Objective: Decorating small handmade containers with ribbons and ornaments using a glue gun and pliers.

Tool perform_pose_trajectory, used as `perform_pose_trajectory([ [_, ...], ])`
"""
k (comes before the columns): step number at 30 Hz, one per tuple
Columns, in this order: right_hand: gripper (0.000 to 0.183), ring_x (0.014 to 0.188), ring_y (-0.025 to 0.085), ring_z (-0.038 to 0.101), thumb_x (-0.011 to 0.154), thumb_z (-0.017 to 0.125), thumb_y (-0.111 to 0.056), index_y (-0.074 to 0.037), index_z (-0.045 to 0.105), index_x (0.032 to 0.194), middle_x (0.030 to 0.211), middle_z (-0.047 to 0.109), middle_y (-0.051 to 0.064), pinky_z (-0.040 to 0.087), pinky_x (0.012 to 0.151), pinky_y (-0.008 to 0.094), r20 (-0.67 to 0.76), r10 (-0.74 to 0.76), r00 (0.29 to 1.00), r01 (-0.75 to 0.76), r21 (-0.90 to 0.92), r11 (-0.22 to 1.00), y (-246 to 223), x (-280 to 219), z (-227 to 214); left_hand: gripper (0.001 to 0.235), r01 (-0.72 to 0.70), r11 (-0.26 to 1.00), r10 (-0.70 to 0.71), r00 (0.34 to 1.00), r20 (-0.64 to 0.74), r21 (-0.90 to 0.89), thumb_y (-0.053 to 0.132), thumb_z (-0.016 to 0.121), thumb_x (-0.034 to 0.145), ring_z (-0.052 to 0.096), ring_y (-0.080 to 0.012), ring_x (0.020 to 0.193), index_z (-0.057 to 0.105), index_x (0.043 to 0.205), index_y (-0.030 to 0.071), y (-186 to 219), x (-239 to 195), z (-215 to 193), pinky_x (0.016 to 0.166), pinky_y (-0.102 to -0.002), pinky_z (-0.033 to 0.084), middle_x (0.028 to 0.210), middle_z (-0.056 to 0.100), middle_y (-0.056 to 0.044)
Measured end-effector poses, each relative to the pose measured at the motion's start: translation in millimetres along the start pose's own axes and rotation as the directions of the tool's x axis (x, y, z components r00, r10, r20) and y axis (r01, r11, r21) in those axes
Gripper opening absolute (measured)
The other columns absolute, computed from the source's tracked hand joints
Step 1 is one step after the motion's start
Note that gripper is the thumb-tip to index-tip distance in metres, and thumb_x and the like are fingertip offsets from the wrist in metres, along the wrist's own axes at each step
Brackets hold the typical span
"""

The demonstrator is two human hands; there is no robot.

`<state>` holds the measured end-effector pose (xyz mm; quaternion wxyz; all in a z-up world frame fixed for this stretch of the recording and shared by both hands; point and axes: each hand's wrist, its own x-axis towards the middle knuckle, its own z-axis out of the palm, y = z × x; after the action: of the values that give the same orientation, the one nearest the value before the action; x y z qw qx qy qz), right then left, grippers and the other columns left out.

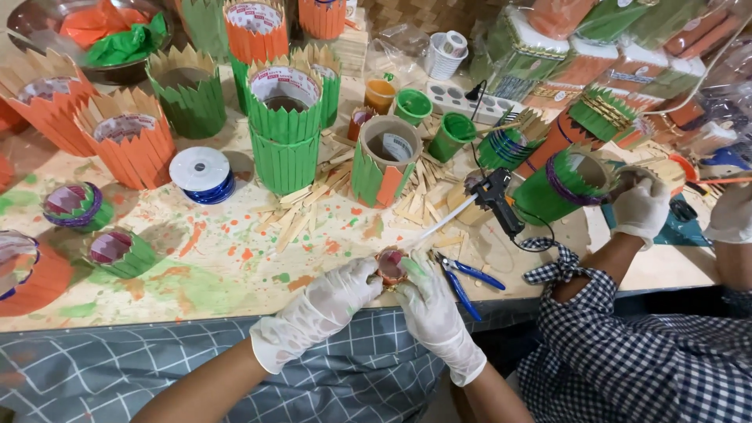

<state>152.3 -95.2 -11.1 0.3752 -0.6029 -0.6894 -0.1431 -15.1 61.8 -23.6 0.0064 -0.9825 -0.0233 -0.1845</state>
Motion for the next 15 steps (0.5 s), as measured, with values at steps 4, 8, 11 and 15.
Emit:
perform_pose_trajectory([
  [4,0.036,0.138,0.040,0.055,0.103,0.057,-0.007,-0.002,0.053,0.138,0.144,0.060,0.017,0.043,0.118,0.053,0.130,-0.023,0.991,0.038,-0.116,0.993,-0.4,6.3,-10.4,0.014,0.015,0.999,-0.013,0.999,-0.049,0.028,0.017,0.066,0.086,0.060,-0.0281,0.086,0.062,0.100,0.016,-6.1,1.8,19.7,0.072,-0.037,0.056,0.105,0.054,-0.012],
  [8,0.032,0.130,0.035,0.061,0.104,0.058,-0.011,0.000,0.058,0.134,0.137,0.065,0.016,0.048,0.111,0.047,0.135,-0.030,0.990,0.056,-0.191,0.980,-3.2,15.5,-18.8,0.030,0.007,0.998,-0.005,0.999,-0.041,0.059,0.041,0.069,0.095,0.065,-0.0289,0.096,0.069,0.115,0.020,-7.4,1.5,8.5,0.090,-0.039,0.056,0.106,0.062,-0.010],
  [11,0.013,0.113,0.041,0.070,0.099,0.065,-0.021,-0.009,0.061,0.100,0.121,0.070,0.013,0.056,0.093,0.050,0.005,-0.259,0.966,0.247,-0.321,0.914,7.0,25.0,-12.9,0.016,0.105,0.992,-0.082,0.955,-0.286,0.066,0.021,0.063,0.095,0.057,-0.0200,0.079,0.054,0.082,0.023,-0.8,7.4,-9.4,0.061,-0.027,0.051,0.083,0.044,0.002],
  [15,0.013,0.110,0.040,0.071,0.098,0.067,-0.021,-0.009,0.063,0.100,0.120,0.071,0.012,0.057,0.089,0.049,-0.002,-0.285,0.959,0.267,-0.346,0.900,9.9,25.7,-11.1,0.014,0.171,0.969,-0.117,0.953,-0.280,0.177,0.018,0.061,0.096,0.058,-0.0204,0.081,0.054,0.087,0.026,5.7,9.5,-30.7,0.065,-0.027,0.051,0.086,0.046,0.001],
])
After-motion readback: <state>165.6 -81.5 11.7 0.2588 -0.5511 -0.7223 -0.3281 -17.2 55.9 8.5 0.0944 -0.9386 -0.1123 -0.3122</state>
